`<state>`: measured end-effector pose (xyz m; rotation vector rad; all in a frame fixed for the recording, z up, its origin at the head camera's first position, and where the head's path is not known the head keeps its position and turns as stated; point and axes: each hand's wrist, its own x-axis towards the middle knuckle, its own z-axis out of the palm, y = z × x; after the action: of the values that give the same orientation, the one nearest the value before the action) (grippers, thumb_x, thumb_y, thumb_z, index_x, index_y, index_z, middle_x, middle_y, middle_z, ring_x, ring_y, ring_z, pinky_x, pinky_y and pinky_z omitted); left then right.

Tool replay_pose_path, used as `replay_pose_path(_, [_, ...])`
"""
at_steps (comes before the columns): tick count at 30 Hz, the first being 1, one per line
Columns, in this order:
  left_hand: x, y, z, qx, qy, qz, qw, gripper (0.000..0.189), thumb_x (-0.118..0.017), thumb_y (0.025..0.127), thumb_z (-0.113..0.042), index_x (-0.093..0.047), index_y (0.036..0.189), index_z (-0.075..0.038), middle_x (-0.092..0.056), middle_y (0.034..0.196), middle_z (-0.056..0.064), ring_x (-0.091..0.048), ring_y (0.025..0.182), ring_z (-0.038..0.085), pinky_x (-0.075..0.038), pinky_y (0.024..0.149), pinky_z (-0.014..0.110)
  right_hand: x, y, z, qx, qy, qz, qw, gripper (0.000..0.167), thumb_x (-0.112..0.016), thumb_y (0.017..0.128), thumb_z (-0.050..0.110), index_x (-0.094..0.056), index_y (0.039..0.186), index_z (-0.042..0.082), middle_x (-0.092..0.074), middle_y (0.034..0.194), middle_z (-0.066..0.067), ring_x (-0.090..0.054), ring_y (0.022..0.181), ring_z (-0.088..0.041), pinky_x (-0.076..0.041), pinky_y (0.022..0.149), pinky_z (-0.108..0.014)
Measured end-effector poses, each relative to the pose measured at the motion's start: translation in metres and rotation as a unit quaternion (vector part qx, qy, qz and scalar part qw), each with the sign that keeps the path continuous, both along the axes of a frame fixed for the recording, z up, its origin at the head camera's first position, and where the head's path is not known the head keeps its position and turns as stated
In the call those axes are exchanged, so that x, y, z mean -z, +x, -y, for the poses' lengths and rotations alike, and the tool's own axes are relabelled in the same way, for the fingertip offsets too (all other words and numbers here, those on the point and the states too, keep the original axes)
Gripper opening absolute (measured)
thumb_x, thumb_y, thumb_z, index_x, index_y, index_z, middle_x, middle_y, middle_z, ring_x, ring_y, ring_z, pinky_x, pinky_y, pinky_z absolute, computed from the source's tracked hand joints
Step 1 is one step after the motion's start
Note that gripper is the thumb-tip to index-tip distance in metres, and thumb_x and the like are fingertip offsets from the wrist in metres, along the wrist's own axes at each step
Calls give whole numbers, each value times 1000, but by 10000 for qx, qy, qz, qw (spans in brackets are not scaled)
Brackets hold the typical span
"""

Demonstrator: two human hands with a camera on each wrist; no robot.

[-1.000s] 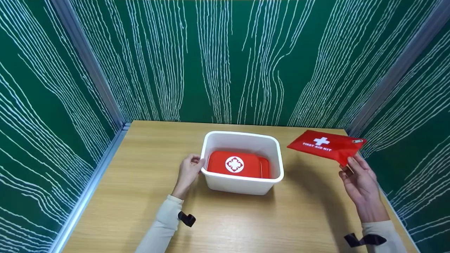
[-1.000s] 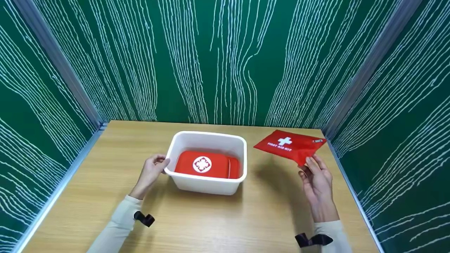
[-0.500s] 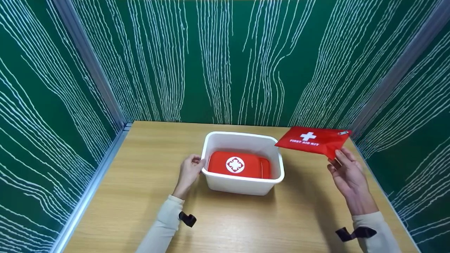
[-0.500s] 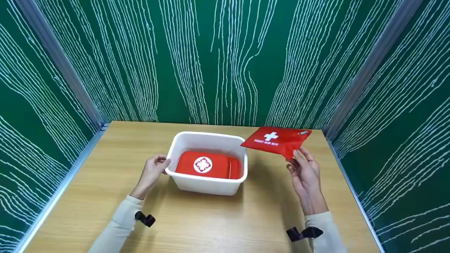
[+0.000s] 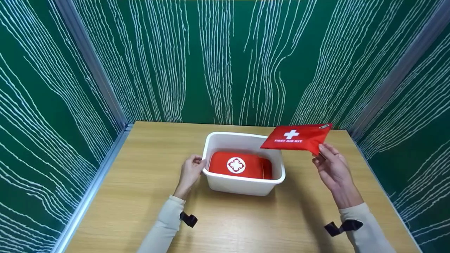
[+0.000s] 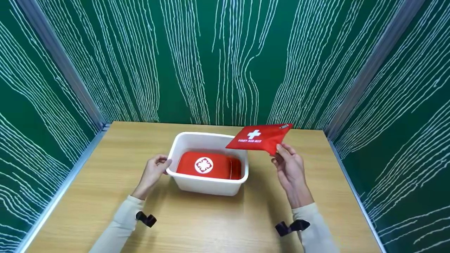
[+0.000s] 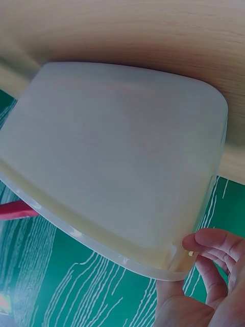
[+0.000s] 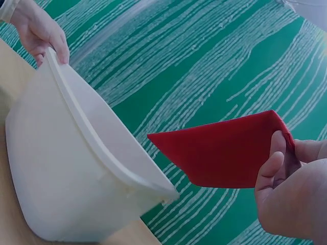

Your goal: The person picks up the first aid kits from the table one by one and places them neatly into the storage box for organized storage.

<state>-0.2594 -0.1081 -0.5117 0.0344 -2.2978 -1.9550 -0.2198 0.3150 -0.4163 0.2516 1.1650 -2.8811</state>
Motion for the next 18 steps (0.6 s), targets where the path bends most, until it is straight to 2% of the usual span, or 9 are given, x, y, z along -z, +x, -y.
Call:
replay_pose_path(5, [1, -2, -1, -55, -29, 73, 10000, 22, -65, 90, -7, -61, 104, 9, -62, 85, 10, -54, 62, 6, -49, 53, 18, -2, -7, 17, -139, 107, -45, 9998, 13, -62, 95, 10, -68, 107, 10, -73, 105, -4, -67, 82, -17, -54, 71, -24])
replay_pose_path(8, [-3, 0, -1, -19, -51, 34, 10000, 22, -64, 90, -5, -60, 104, 12, -63, 86, 15, -53, 62, 6, -48, 52, 17, -2, -11, 29, -235, 188, -87, 9995, 13, -60, 96, 10, -69, 105, 9, -73, 102, -4, -68, 81, -17, -55, 74, -24])
replay_pose_path(15, [-35, 20, -4, 63, -77, -8, 10000, 21, -62, 90, -1, -59, 103, 16, -62, 88, 21, -54, 63, 7, -46, 53, 15, 2, -19, 55, -458, 508, -66, 9976, 12, -61, 96, 11, -70, 104, 10, -73, 97, -4, -67, 79, -16, -55, 76, -23])
replay_pose_path(18, [-42, 24, -6, 59, -69, -11, 10000, 21, -62, 90, 0, -58, 103, 16, -62, 88, 21, -53, 63, 7, -46, 53, 15, 2, -22, 66, -541, 678, 15, 9962, 12, -63, 95, 12, -70, 104, 11, -73, 98, -4, -66, 79, -16, -55, 76, -23])
